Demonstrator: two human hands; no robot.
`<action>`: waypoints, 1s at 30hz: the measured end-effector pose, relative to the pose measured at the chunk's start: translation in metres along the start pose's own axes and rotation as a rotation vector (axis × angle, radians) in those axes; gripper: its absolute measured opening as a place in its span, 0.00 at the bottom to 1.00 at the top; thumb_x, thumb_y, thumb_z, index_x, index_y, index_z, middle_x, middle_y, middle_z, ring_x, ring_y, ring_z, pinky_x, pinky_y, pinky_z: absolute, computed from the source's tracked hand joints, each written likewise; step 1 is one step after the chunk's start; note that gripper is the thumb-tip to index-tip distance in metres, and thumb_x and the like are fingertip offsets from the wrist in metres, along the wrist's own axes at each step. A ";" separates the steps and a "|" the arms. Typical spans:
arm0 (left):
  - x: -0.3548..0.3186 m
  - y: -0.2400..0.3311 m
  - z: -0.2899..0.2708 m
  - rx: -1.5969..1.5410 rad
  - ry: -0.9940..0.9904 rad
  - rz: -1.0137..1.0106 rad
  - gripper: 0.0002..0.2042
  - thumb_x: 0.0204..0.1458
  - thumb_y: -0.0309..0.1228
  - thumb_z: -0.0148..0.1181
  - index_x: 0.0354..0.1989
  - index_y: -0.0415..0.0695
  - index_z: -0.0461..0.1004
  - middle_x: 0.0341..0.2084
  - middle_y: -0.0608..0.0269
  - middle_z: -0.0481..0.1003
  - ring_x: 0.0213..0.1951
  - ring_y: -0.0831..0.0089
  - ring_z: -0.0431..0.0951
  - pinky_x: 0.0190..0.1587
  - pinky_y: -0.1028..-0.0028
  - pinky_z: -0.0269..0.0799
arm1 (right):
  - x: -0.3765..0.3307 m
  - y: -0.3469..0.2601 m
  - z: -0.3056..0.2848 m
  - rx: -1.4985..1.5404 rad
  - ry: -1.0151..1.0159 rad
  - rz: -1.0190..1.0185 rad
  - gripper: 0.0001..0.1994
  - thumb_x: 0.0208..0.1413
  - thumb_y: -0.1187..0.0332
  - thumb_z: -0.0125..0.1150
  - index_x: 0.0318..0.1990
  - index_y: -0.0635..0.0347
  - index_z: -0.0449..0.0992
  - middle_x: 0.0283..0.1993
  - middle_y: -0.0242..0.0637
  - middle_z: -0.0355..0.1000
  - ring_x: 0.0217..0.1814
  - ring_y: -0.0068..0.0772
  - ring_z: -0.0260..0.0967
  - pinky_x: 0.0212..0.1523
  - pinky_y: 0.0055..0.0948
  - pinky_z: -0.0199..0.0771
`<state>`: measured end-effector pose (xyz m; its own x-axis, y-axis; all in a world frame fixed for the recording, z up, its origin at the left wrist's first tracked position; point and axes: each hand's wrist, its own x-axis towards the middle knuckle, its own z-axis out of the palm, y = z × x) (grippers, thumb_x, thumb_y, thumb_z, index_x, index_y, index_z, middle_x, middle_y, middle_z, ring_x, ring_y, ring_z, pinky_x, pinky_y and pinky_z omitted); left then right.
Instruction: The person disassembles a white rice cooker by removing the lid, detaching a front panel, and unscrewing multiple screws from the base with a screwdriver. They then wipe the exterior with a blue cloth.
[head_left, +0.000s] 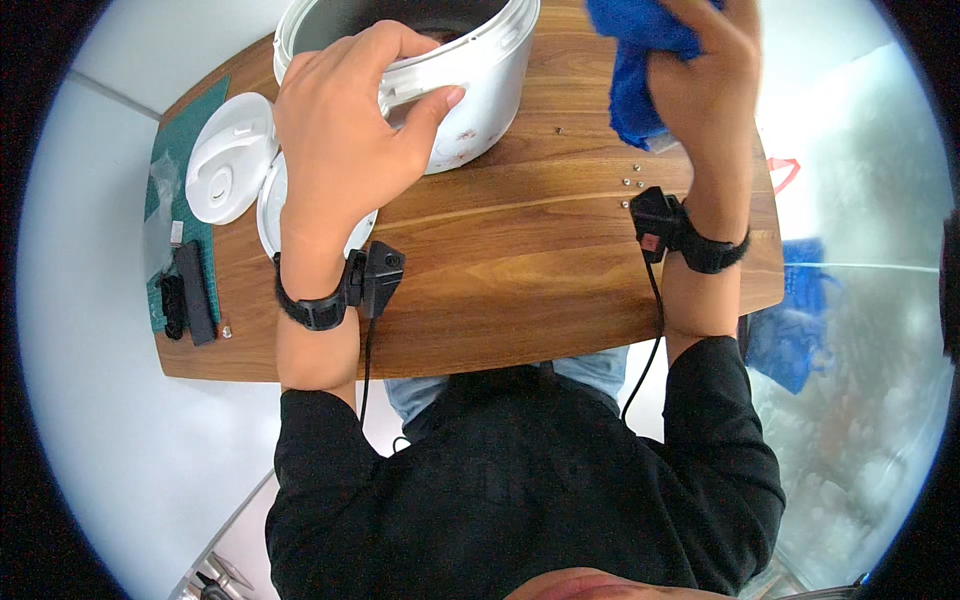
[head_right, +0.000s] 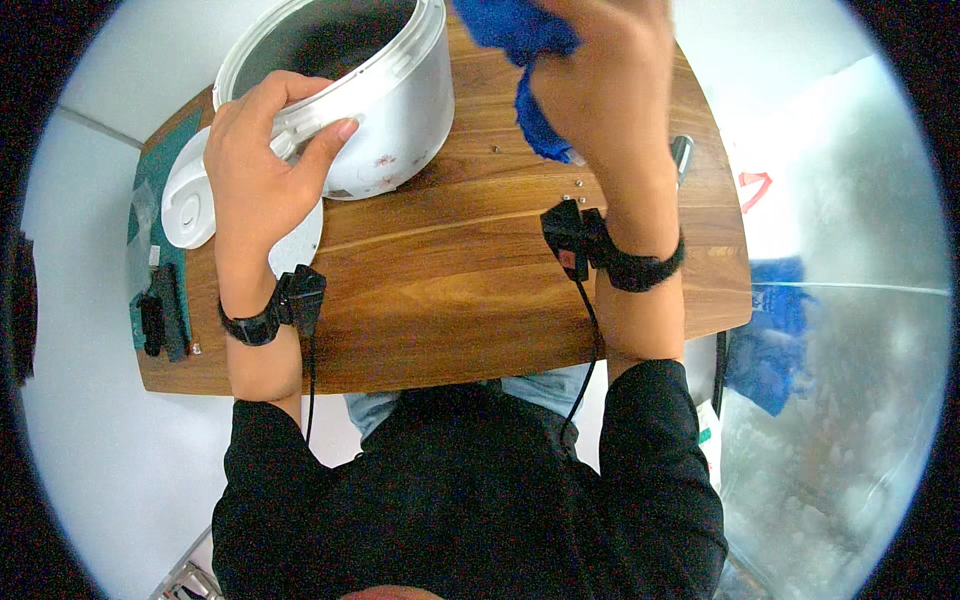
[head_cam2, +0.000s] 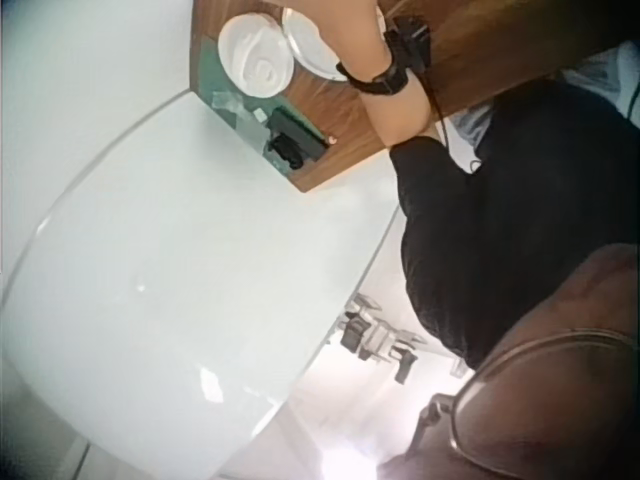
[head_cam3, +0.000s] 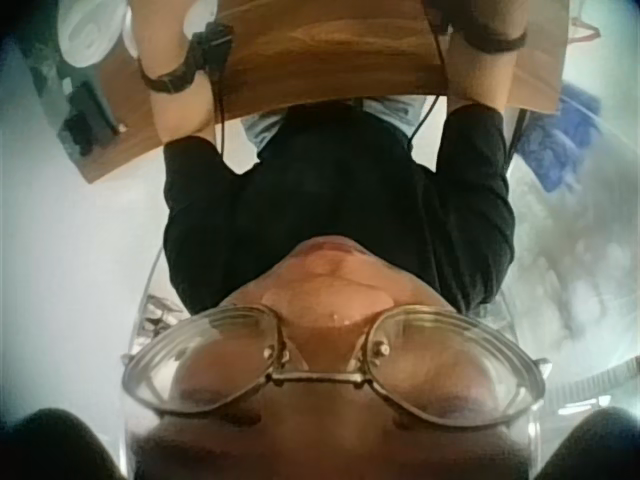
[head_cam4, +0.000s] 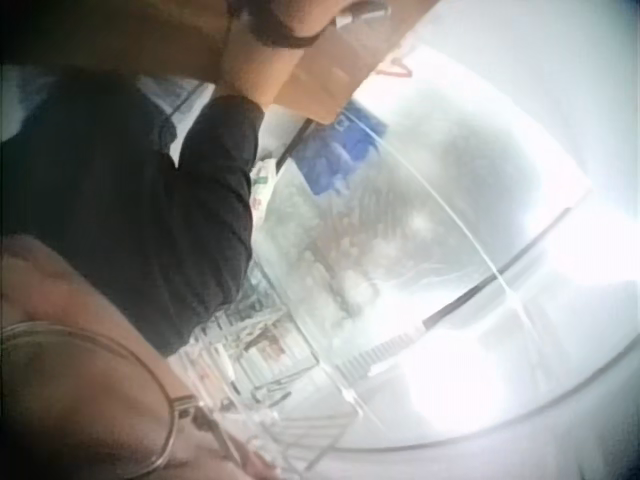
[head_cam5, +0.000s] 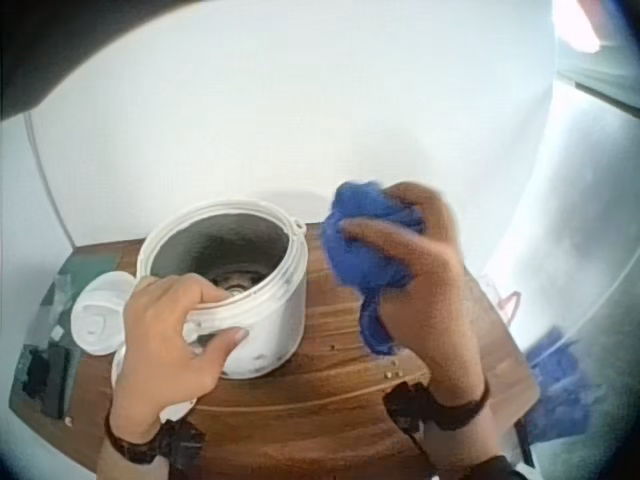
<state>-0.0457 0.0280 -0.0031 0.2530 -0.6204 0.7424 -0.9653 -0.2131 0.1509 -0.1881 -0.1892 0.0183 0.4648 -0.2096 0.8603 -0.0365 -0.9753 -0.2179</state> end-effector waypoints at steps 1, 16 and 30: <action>0.000 -0.002 0.001 0.002 0.002 0.015 0.13 0.45 0.37 0.76 0.37 0.51 0.81 0.29 0.66 0.83 0.33 0.63 0.81 0.42 0.66 0.67 | 0.001 0.005 -0.003 0.036 0.061 0.004 0.23 0.35 0.84 0.72 0.44 0.55 0.87 0.57 0.51 0.70 0.59 0.52 0.72 0.53 0.42 0.79; -0.002 -0.002 -0.002 0.075 -0.064 -0.085 0.14 0.44 0.35 0.75 0.39 0.48 0.80 0.33 0.61 0.82 0.41 0.55 0.80 0.46 0.62 0.71 | -0.013 -0.030 0.021 0.354 -0.319 -0.225 0.23 0.34 0.82 0.69 0.43 0.50 0.86 0.59 0.47 0.70 0.59 0.55 0.68 0.59 0.50 0.67; 0.002 0.003 -0.004 0.049 -0.089 -0.081 0.14 0.45 0.38 0.75 0.38 0.49 0.80 0.31 0.62 0.82 0.38 0.57 0.81 0.44 0.63 0.70 | -0.014 -0.033 0.018 0.233 -0.248 -0.181 0.20 0.35 0.81 0.71 0.39 0.50 0.88 0.58 0.44 0.72 0.59 0.53 0.69 0.58 0.48 0.70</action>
<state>-0.0488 0.0289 0.0009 0.3369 -0.6637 0.6678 -0.9377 -0.3006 0.1743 -0.1774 -0.1532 0.0055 0.6464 0.0159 0.7628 0.2545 -0.9470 -0.1960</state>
